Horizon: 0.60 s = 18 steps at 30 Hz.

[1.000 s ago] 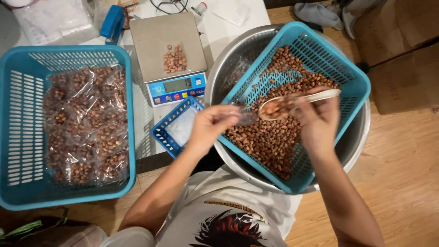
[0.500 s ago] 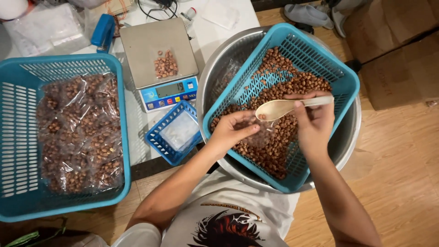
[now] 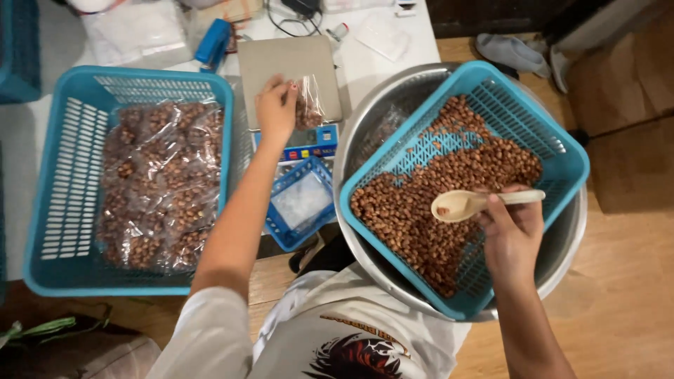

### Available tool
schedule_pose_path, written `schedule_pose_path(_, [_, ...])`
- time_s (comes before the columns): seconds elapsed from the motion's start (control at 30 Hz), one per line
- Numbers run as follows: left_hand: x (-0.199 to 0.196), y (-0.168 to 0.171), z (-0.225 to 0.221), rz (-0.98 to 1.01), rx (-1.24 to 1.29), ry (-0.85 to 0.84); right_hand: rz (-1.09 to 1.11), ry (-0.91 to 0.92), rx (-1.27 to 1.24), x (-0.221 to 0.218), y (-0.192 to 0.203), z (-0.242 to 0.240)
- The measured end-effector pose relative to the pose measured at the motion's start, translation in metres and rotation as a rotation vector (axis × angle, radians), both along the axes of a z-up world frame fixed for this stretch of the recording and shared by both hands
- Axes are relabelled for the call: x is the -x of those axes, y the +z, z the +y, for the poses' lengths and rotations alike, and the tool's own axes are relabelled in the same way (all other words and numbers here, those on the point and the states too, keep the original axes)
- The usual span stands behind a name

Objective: Scooping peanuts from a large basket into small plastic bags, weighing them on a digital scale, and organizing the filled bags.

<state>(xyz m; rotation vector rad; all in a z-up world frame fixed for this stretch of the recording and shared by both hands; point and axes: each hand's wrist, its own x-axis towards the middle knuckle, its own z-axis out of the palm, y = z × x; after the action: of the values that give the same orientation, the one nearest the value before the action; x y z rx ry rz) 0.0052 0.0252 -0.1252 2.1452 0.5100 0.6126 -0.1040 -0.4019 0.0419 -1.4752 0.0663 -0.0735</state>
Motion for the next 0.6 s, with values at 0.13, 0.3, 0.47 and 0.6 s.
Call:
schedule_pose_path(0.13, [-0.029, -0.002, 0.022, -0.333, 0.072, 0.123, 0.015, 0.020, -0.008, 0.002, -0.012, -0.016])
schedule_pose_path(0.3, [-0.011, 0.047, 0.074, -0.572, 0.161, 0.222, 0.090, 0.001, 0.051, 0.001, -0.028, -0.033])
schedule_pose_path(0.47, [0.103, 0.099, 0.141, -0.150, -0.461, 0.313, 0.096, 0.046, -0.020, 0.009, -0.069, -0.049])
schedule_pose_path(0.6, [0.157, 0.071, 0.127, -0.099, -0.607, 0.277, 0.171, -0.003, 0.003, 0.012, -0.090, -0.034])
